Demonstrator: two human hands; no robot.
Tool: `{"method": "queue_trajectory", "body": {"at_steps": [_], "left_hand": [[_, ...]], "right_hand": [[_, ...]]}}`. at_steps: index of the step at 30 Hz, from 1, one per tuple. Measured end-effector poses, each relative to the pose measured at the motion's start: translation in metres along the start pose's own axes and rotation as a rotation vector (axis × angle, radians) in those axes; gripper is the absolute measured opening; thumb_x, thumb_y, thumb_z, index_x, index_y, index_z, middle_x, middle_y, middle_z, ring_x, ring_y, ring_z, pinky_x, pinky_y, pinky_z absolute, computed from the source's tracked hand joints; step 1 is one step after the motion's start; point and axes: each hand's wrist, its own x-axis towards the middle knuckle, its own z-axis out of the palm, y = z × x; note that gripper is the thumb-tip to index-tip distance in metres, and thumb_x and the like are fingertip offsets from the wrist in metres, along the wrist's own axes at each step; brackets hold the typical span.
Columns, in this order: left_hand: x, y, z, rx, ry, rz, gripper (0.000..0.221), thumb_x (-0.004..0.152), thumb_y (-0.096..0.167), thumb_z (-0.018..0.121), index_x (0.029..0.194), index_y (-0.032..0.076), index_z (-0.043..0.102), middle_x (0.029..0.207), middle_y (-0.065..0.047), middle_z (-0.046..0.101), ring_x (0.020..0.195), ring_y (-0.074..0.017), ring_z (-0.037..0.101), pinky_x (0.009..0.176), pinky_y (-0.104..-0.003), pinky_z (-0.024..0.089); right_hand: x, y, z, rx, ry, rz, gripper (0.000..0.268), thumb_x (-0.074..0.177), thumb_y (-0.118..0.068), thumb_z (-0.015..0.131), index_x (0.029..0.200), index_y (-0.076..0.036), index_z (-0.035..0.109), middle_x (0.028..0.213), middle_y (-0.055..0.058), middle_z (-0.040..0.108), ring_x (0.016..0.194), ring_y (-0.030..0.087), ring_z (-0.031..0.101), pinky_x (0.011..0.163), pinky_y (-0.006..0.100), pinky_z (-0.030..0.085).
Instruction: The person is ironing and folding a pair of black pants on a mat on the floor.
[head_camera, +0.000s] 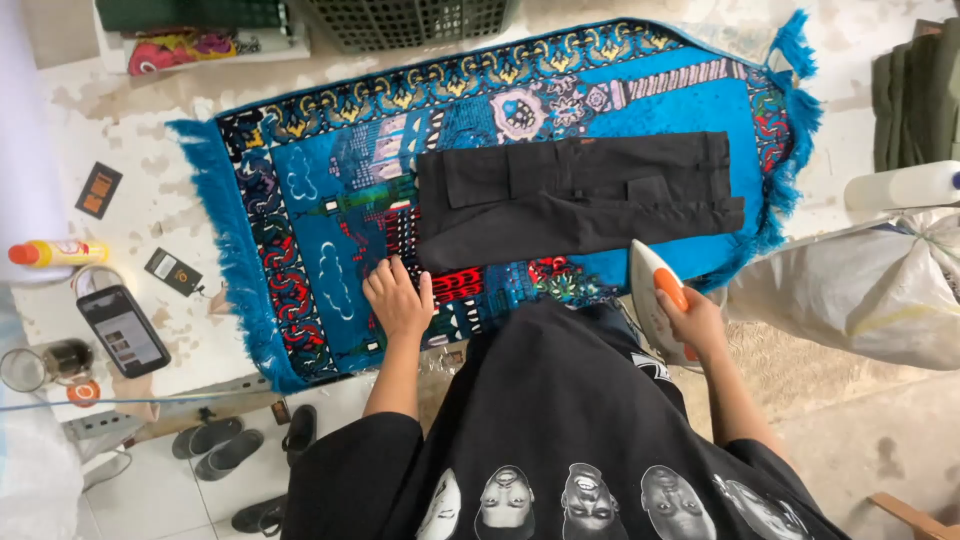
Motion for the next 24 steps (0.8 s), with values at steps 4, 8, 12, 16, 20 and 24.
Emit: {"method": "queue_trajectory", "body": {"at_steps": [4, 8, 12, 16, 20, 24], "left_hand": [[0.025, 0.029, 0.023, -0.089, -0.126, -0.201, 0.071, 0.089, 0.064, 0.060, 0.129, 0.005, 0.054, 0.116, -0.011, 0.050, 0.105, -0.0308, 0.052, 0.093, -0.050, 0.041], [0.053, 0.038, 0.050, -0.293, -0.421, -0.548, 0.084, 0.073, 0.054, 0.083, 0.133, 0.006, 0.051, 0.125, -0.020, 0.053, 0.114, -0.0407, 0.059, 0.097, -0.054, 0.049], [0.082, 0.036, 0.031, -0.386, -0.702, -0.742, 0.094, 0.074, 0.043, 0.088, 0.142, -0.005, 0.042, 0.136, -0.032, 0.051, 0.125, -0.0505, 0.056, 0.106, -0.059, 0.045], [0.083, 0.028, 0.031, -0.505, -0.639, -0.787, 0.082, 0.067, 0.026, 0.092, 0.137, -0.001, 0.059, 0.129, -0.024, 0.065, 0.124, -0.0426, 0.062, 0.103, -0.053, 0.049], [0.083, 0.072, -0.046, -0.871, -0.541, -1.023, 0.089, 0.070, 0.017, 0.093, 0.145, -0.004, 0.050, 0.149, -0.032, 0.048, 0.143, -0.0473, 0.038, 0.118, -0.056, 0.031], [0.072, 0.098, -0.072, -1.528, -0.299, -1.162, 0.059, 0.077, -0.004, 0.085, 0.130, 0.008, 0.061, 0.129, -0.013, 0.060, 0.125, -0.0401, 0.058, 0.108, -0.064, 0.043]], "right_hand": [[0.007, 0.045, -0.044, 0.122, 0.048, 0.064, 0.050, 0.081, -0.058, 0.082, 0.092, -0.010, 0.071, 0.059, 0.012, 0.068, 0.057, 0.025, 0.072, 0.065, 0.037, 0.057], [0.056, 0.115, -0.076, 0.202, 0.221, 0.120, 0.037, 0.079, -0.037, 0.085, 0.100, -0.010, 0.073, 0.074, 0.016, 0.069, 0.079, 0.034, 0.071, 0.074, 0.047, 0.054], [0.106, 0.158, -0.106, 0.213, 0.351, 0.096, 0.034, 0.082, -0.024, 0.081, 0.112, -0.009, 0.075, 0.089, 0.020, 0.069, 0.090, 0.043, 0.069, 0.077, 0.055, 0.053], [0.124, 0.125, -0.137, 0.460, 0.507, -0.049, 0.023, 0.087, -0.011, 0.076, 0.109, -0.007, 0.073, 0.085, 0.016, 0.064, 0.080, 0.029, 0.060, 0.074, 0.045, 0.049], [0.151, 0.077, -0.154, 0.886, 0.664, -0.252, 0.019, 0.081, 0.001, 0.063, 0.098, -0.007, 0.068, 0.086, 0.010, 0.063, 0.086, 0.020, 0.059, 0.082, 0.033, 0.045], [0.196, 0.056, -0.156, 1.100, 0.722, -0.457, 0.021, 0.080, 0.012, 0.059, 0.090, -0.007, 0.063, 0.086, 0.007, 0.062, 0.094, 0.022, 0.065, 0.098, 0.037, 0.051]]}}
